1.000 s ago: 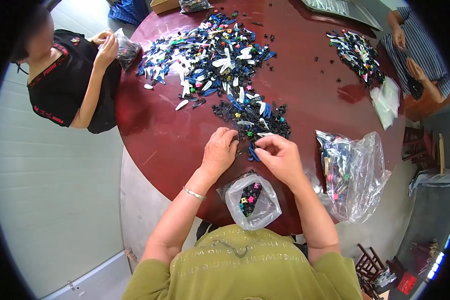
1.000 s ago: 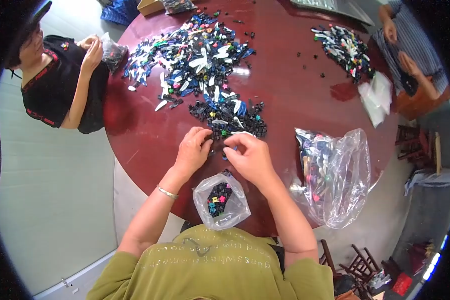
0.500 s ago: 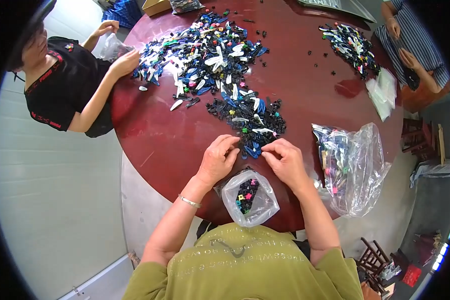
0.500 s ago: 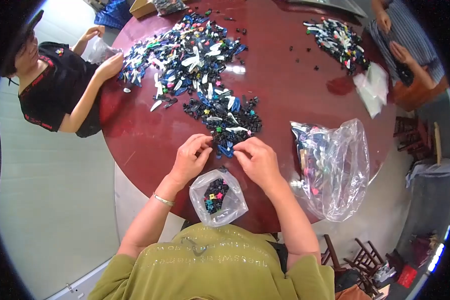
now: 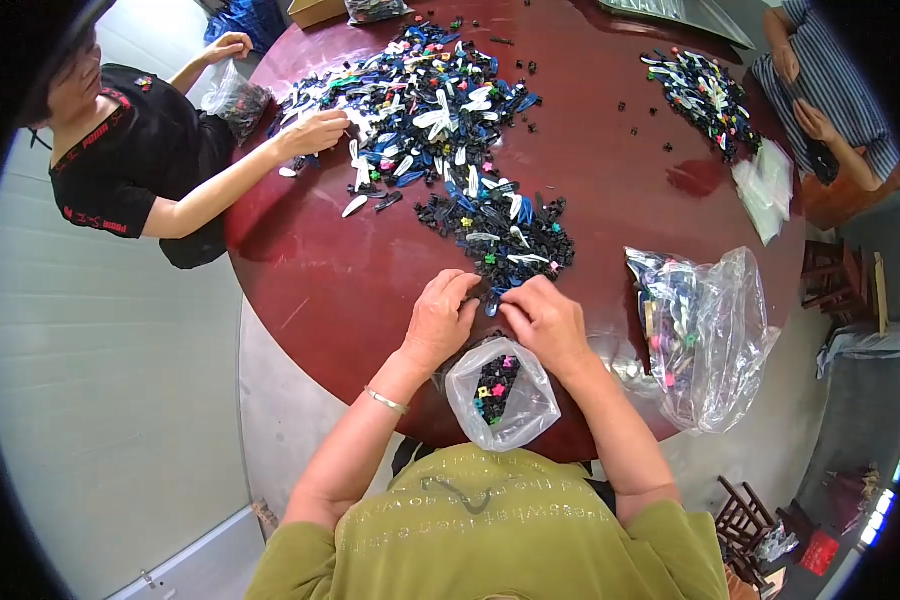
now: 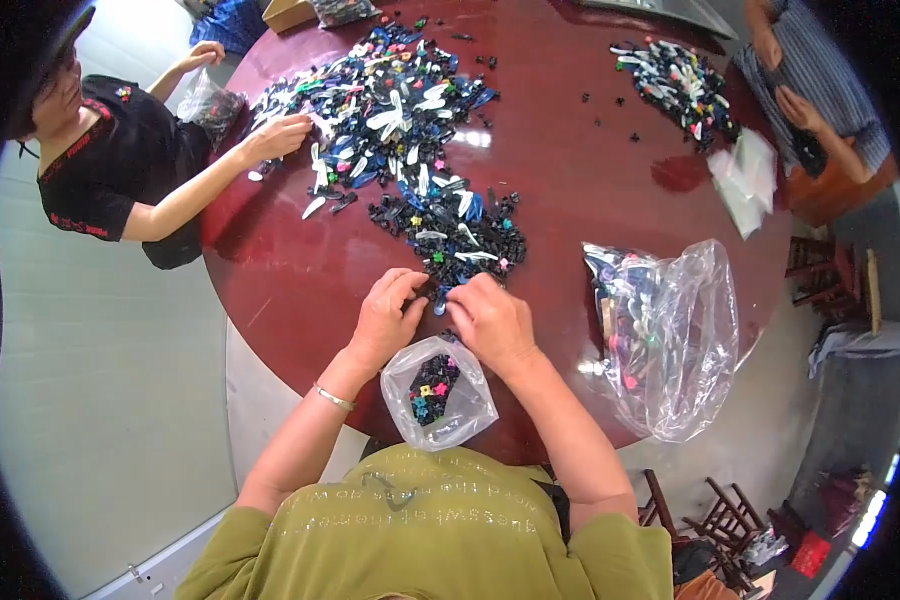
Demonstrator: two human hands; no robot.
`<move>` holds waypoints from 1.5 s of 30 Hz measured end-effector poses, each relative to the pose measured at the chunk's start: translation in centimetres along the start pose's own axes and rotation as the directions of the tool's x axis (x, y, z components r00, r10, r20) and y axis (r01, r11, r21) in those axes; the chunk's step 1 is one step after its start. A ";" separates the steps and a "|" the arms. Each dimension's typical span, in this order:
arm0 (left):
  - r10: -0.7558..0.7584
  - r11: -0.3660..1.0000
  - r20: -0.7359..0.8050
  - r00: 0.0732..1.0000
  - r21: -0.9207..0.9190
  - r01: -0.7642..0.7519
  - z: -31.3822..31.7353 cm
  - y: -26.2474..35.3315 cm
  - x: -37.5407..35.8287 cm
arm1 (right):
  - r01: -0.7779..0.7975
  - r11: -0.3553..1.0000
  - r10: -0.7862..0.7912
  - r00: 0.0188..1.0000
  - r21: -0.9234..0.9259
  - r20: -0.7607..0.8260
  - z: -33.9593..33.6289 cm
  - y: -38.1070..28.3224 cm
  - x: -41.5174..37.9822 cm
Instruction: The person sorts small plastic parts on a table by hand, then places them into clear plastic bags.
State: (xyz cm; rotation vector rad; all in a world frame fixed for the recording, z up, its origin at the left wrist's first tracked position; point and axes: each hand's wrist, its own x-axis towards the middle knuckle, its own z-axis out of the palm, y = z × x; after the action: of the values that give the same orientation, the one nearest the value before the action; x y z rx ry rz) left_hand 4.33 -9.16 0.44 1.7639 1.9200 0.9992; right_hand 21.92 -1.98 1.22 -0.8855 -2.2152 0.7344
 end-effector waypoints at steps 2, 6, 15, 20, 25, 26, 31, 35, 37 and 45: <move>-0.015 0.999 0.005 1.000 -0.046 0.015 0.0 -0.1 -0.1 | 0.025 1.000 -0.024 0.997 -0.011 0.070 0.5 -0.2 0.0; 0.041 0.999 -0.003 0.999 -0.028 -0.041 -0.2 -0.4 -0.2 | 0.068 0.993 -0.055 0.990 -0.092 0.130 1.2 -0.5 0.6; -0.006 0.998 0.014 1.000 -0.060 0.006 -0.4 -0.1 -0.5 | 0.097 0.992 -0.090 0.993 -0.079 0.079 2.0 0.2 1.3; -0.018 0.999 -0.012 1.000 0.034 0.018 -0.6 -0.1 -0.7 | -0.405 0.694 0.404 0.903 0.595 0.144 -1.4 -1.2 1.2; 0.000 1.000 0.003 1.000 0.022 0.000 -0.9 -0.2 -0.3 | -0.261 0.697 0.176 0.965 0.668 0.193 -6.1 -3.0 0.5; -0.003 1.000 0.006 1.000 0.019 0.003 -0.9 -0.2 -0.3 | -0.186 0.707 0.033 0.972 0.682 0.231 -6.6 -3.1 0.3; 0.041 0.998 0.001 0.999 0.048 -0.041 -0.7 -0.3 -0.3 | -0.118 0.829 0.045 0.988 0.547 0.145 -5.3 -3.3 1.2; 0.054 0.996 -0.010 0.999 0.076 -0.053 -0.8 0.2 -0.4 | 0.015 0.993 -0.027 0.994 0.115 0.105 -1.1 -0.1 1.4; 0.046 0.996 -0.004 0.999 0.076 -0.046 -0.9 0.1 -0.5 | 0.081 0.997 -0.080 0.983 -0.002 0.163 0.4 0.3 1.3; 0.051 0.995 0.007 0.999 0.086 -0.051 -0.9 0.2 -0.7 | -0.024 0.998 0.015 0.990 0.065 0.139 0.3 0.0 1.1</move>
State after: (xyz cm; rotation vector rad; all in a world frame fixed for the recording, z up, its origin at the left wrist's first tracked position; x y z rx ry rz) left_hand 3.93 -10.06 1.05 1.8698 1.9511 0.9413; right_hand 21.04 -1.23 1.41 -0.8472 -2.2917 0.8982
